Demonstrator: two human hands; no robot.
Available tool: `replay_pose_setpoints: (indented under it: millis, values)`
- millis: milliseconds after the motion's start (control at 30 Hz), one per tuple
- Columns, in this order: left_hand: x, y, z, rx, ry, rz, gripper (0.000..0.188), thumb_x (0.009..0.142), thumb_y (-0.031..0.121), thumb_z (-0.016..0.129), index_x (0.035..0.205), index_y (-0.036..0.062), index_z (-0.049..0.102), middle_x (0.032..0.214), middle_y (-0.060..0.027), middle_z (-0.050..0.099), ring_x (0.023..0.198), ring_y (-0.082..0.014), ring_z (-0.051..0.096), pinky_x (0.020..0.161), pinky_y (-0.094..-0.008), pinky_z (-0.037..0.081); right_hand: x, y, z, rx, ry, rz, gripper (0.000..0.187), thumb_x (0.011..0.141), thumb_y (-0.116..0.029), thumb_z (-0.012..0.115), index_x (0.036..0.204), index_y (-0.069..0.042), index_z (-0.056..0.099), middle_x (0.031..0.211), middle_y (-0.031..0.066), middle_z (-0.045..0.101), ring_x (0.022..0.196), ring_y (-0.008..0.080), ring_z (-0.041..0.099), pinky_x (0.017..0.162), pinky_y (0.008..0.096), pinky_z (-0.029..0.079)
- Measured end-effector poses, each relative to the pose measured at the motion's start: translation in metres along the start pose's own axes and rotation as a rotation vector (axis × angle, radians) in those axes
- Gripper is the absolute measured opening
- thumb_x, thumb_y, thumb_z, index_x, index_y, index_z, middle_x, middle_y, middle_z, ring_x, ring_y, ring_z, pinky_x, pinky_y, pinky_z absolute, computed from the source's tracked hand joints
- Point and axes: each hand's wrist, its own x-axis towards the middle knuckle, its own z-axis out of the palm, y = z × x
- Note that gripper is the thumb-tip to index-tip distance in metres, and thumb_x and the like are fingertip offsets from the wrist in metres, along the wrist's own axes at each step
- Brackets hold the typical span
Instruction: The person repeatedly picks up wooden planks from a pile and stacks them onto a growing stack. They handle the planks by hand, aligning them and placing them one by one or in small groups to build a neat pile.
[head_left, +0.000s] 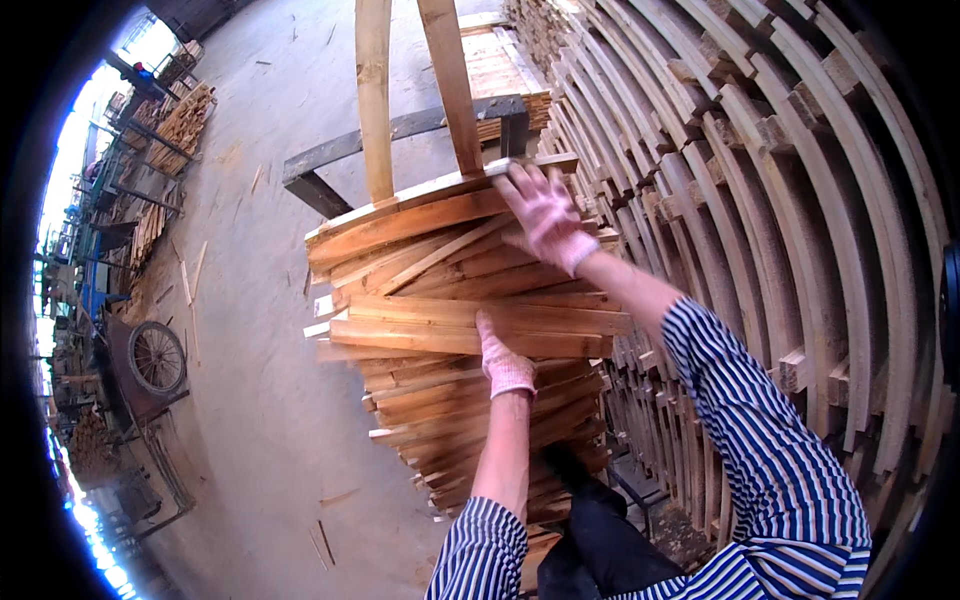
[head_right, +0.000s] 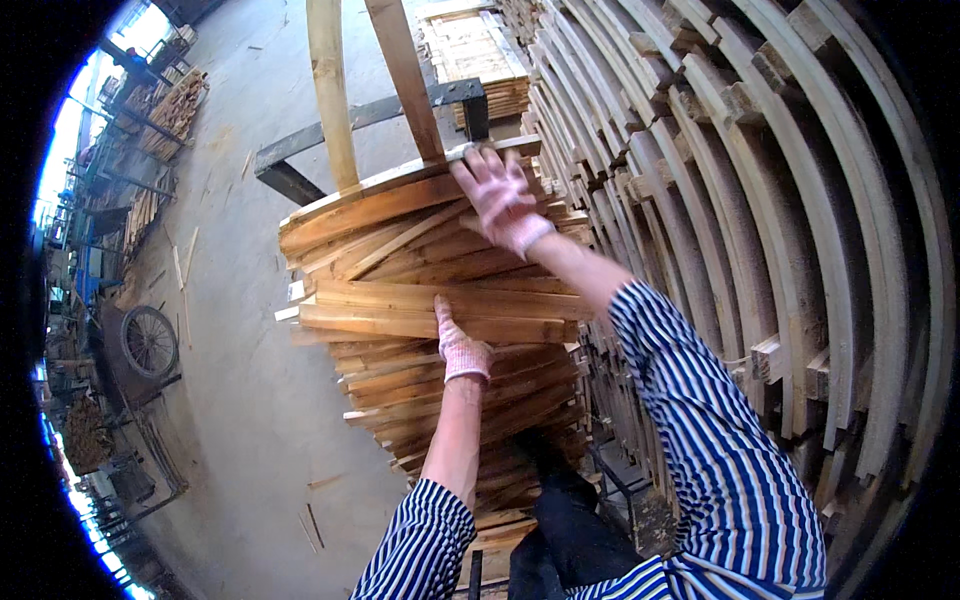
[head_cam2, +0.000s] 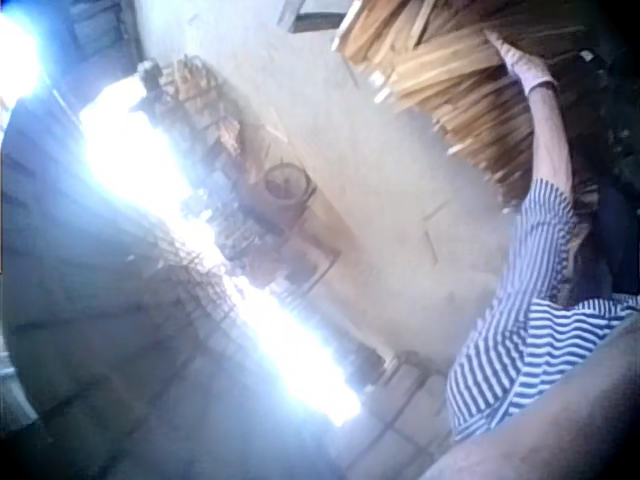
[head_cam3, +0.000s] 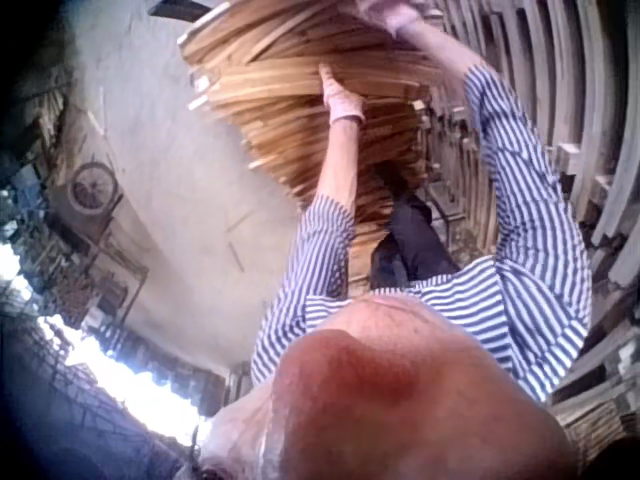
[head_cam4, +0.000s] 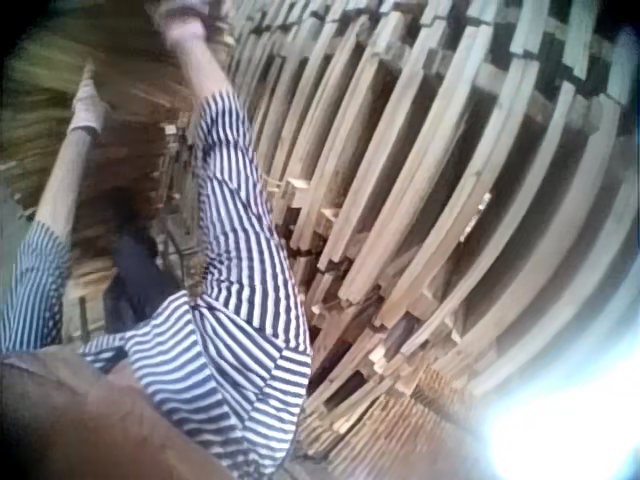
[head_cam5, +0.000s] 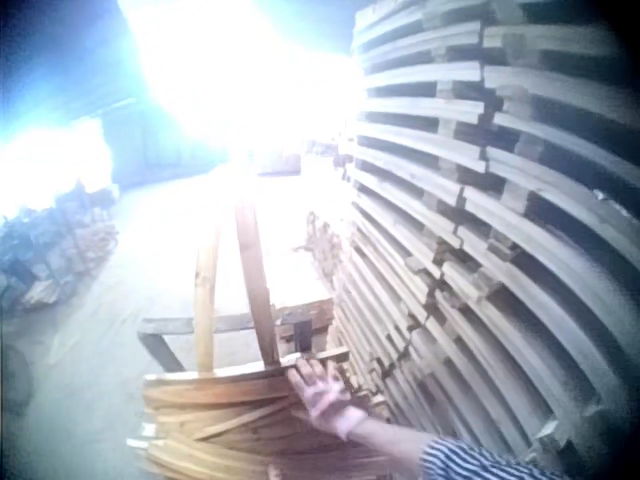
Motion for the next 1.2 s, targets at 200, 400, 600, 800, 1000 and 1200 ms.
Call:
replay_pose_setpoints:
  millis: [200,400,600,800,1000,1200]
  values:
    - [0.004,-0.015,-0.027,0.471,-0.082,0.242,0.085,0.088,0.031,0.068,0.155,0.0075,0.021,0.158,-0.0119,0.032,0.147,-0.0266,0.026,0.124,-0.038,0.017,0.015,-0.002,0.012,0.073,-0.437,-0.043,0.052,0.082,-0.024,0.073,0.128,-0.009,0.054,0.128,0.0173,0.052,0.115,0.033,0.056,0.091,0.0435,0.052]
    - [0.037,-0.039,-0.081,1.701,0.049,0.92,0.102,0.08,0.021,0.072,0.154,-0.0057,0.008,0.163,-0.0198,0.013,0.151,-0.0304,0.015,0.124,-0.0351,0.016,-0.116,0.0,0.002,0.38,-0.668,-0.015,0.077,0.091,-0.052,0.058,0.149,-0.006,0.037,0.156,0.018,0.033,0.144,0.0347,0.033,0.122,0.0441,0.021]
    - [0.034,-0.061,-0.153,0.095,-0.435,0.253,0.087,0.084,0.043,0.062,0.157,0.018,0.023,0.157,-0.0093,0.032,0.128,-0.0319,0.047,0.104,-0.0504,0.044,-0.184,-0.06,-0.038,0.355,-0.7,-0.179,0.077,0.077,-0.043,0.074,0.136,-0.002,0.047,0.138,0.0207,0.048,0.126,0.038,0.049,0.109,0.0464,0.04]
    - [0.026,-0.093,-0.186,0.009,-0.327,0.249,0.086,0.086,0.07,0.056,0.151,0.017,0.035,0.15,-0.0071,0.041,0.133,-0.033,0.043,0.113,-0.0519,0.034,-0.251,-0.091,-0.009,0.275,-0.804,-0.18,0.069,0.08,-0.032,0.072,0.137,-0.001,0.048,0.143,0.0219,0.046,0.129,0.0382,0.048,0.107,0.0462,0.042]
    - [0.041,-0.084,-0.187,0.067,-0.241,0.13,0.091,0.088,0.077,0.041,0.156,0.0189,0.025,0.16,-0.0073,0.029,0.146,-0.0324,0.025,0.118,-0.0603,0.019,-0.17,-0.047,-0.003,0.332,-0.119,0.31,0.091,0.083,-0.074,0.052,0.142,-0.005,0.047,0.152,0.0236,0.037,0.143,0.0386,0.032,0.119,0.0468,0.02]
    - [0.027,-0.091,-0.175,-0.012,-0.142,0.178,0.096,0.084,0.082,0.039,0.157,0.0226,0.022,0.163,-0.0081,0.021,0.148,-0.0336,0.019,0.117,-0.0684,0.009,-0.109,0.008,0.004,0.008,-0.703,0.492,0.071,0.08,-0.05,0.073,0.134,-0.009,0.049,0.13,0.0178,0.054,0.126,0.0337,0.048,0.105,0.0495,0.036]
